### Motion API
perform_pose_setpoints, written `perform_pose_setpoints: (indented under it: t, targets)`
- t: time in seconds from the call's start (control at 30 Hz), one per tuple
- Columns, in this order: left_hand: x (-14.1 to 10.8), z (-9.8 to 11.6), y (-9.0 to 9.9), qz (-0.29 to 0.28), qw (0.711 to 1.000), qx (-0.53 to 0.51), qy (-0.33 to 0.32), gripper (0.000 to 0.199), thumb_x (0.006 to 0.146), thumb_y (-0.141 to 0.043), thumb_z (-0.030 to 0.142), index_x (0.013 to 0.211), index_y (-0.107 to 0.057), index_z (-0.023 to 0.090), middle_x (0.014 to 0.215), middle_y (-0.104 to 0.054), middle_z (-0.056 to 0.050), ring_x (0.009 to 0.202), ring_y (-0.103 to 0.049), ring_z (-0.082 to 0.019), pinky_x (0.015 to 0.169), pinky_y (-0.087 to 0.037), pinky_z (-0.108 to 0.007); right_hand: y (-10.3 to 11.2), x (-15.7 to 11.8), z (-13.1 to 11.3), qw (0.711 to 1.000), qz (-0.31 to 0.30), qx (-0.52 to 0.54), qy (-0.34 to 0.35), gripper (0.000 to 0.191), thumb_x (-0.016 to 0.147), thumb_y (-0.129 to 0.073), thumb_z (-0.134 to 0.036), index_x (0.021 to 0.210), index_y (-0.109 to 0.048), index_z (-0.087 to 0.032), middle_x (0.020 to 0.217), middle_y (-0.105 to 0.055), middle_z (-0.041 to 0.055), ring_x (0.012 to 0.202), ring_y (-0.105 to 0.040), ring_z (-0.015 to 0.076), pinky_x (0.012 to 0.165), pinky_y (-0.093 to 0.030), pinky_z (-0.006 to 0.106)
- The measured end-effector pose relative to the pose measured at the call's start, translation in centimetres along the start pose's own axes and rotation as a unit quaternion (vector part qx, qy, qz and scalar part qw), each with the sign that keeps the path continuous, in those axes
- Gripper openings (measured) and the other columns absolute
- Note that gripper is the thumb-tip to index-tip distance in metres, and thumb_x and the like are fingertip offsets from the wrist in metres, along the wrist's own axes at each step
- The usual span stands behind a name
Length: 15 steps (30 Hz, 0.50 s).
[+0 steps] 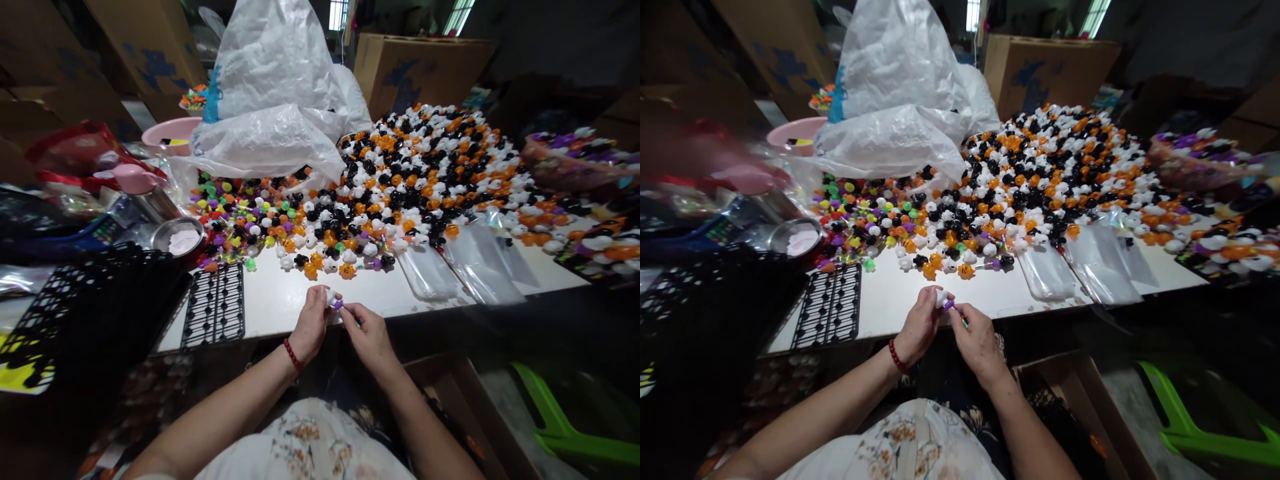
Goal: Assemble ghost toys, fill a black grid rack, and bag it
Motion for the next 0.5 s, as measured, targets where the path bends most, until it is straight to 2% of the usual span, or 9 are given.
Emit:
perform_pose_setpoints:
  t: [0.2,0.3,0.4,0.5]
  targets:
    - [0.0,0.6,0.1,0.032,0.999,0.042,-0.012,0.034,0.087,-0.056,0.054,0.096,-0.049,0.021,0.089,-0.060,-0.003,0.078,-0.058,-0.014,0.074,-0.046,-0.025,0.0,0.2,0.4,1.000,-0.002,0.006,-0.027,0.030,0.090,-0.053,-0.042,0.087,-0.070,-0.018,0.078,-0.071,0.0018,0.072,-0.063,0.0174,0.066,-0.045,0.025]
    - [-0.2,1.0,0.0,0.023,0.996,0.080,-0.018,0.034,0.087,-0.056,0.054,0.095,-0.049,0.022,0.089,-0.059,-0.002,0.080,-0.058,-0.014,0.075,-0.045,-0.025,0.0,0.3,0.5,0.999,-0.005,0.009,-0.035,0.030,0.089,-0.053,-0.042,0.086,-0.070,-0.018,0.078,-0.070,0.0015,0.074,-0.063,0.0173,0.068,-0.045,0.025]
    - [-0.6,0.5,0.0,0.017,0.995,0.095,-0.022,0.033,0.088,-0.054,0.054,0.094,-0.050,0.022,0.086,-0.057,-0.001,0.081,-0.056,-0.014,0.076,-0.045,-0.025,-0.6,0.4,0.2,1.000,-0.003,0.000,-0.031,0.030,0.089,-0.052,-0.042,0.084,-0.068,-0.018,0.077,-0.070,0.0018,0.071,-0.061,0.0167,0.067,-0.045,0.025]
    - [-0.8,-0.5,0.4,0.043,0.994,0.100,-0.021,0.032,0.088,-0.055,0.053,0.093,-0.051,0.022,0.085,-0.055,0.000,0.081,-0.053,-0.015,0.077,-0.044,-0.025,-1.3,0.3,0.0,1.000,0.002,-0.018,-0.022,0.031,0.090,-0.049,-0.042,0.081,-0.066,-0.018,0.075,-0.069,0.0021,0.066,-0.059,0.0160,0.064,-0.044,0.025]
Point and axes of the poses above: each hand's wrist, its own x-axis towards the middle knuckle, its own y-axis out of the back of the hand, z = x × y, the point moved 5 cm from there along x, towards the middle knuckle
